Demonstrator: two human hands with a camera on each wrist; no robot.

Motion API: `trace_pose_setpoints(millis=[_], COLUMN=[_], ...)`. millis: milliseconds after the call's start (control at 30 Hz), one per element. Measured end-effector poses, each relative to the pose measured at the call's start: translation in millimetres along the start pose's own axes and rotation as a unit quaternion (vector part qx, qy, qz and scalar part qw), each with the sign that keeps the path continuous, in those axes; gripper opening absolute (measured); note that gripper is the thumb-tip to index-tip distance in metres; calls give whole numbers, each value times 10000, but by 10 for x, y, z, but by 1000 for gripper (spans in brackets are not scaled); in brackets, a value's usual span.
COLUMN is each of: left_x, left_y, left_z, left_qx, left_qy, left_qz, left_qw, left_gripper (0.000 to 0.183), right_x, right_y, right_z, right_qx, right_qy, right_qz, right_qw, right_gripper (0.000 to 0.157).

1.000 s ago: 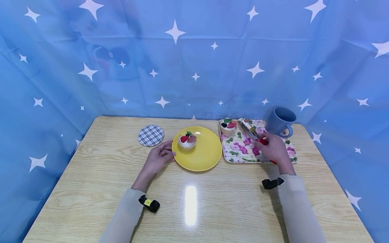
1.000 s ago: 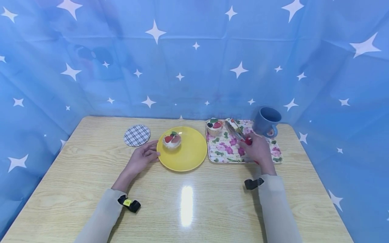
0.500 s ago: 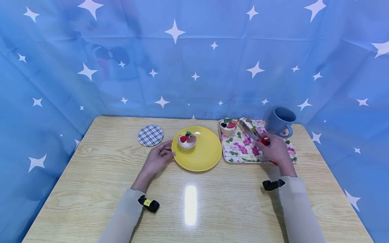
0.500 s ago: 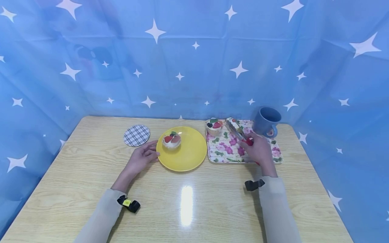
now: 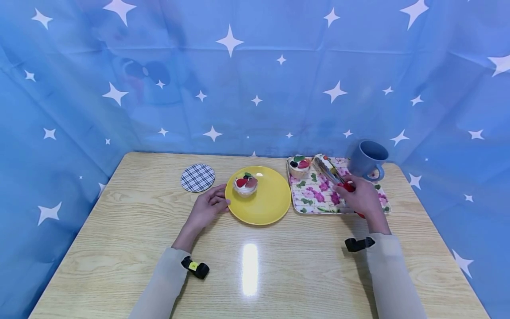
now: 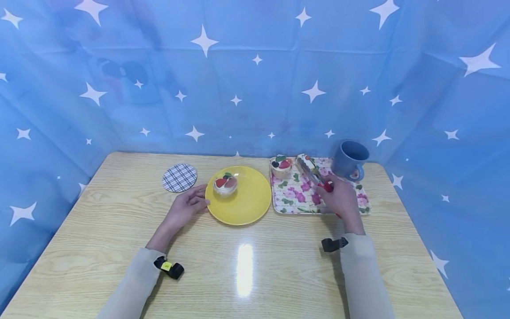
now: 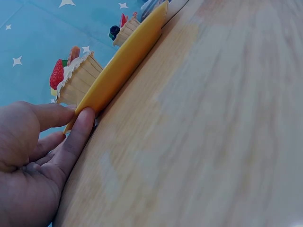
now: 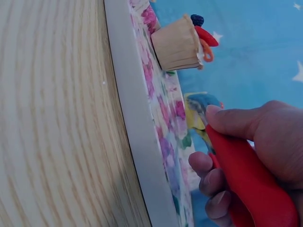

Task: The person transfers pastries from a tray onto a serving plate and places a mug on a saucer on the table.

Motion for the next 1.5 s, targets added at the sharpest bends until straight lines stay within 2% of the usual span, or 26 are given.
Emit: trace_pose_setpoints(millis=[300,600,1133,1500], left_x=[-4,0,-14,-10], left_y=[3,12,17,-2], left_z=[-2,-3,-15,2], left_qx=[51,36,5,19], left_qy=[39,130,118,96], left_qz=[-6,32,16,-13], left_qw=[10000,9999,9999,10000], left_gripper=[57,56,56,57], right_x=[-25,-58,-125,-124], right_y=[-35,-76,-136,-124], right_z=[-28,-44,-140,-111], right_qx=[28,-135,-54,17], right_qy=[49,33,11,-65], right_qz=[18,195,186,140], right_qw=[10000,9997,9998,9999], right_gripper=[51,51,56,61])
Point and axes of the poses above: each hand's wrist, its own y-axis towards the middle knuckle, its own x-axis out of the palm, z = x × y, the point moved 3 cm from there along y, towards the middle knuckle, and after that the axes turned 14 degrees about x, right-handed, at the moved point
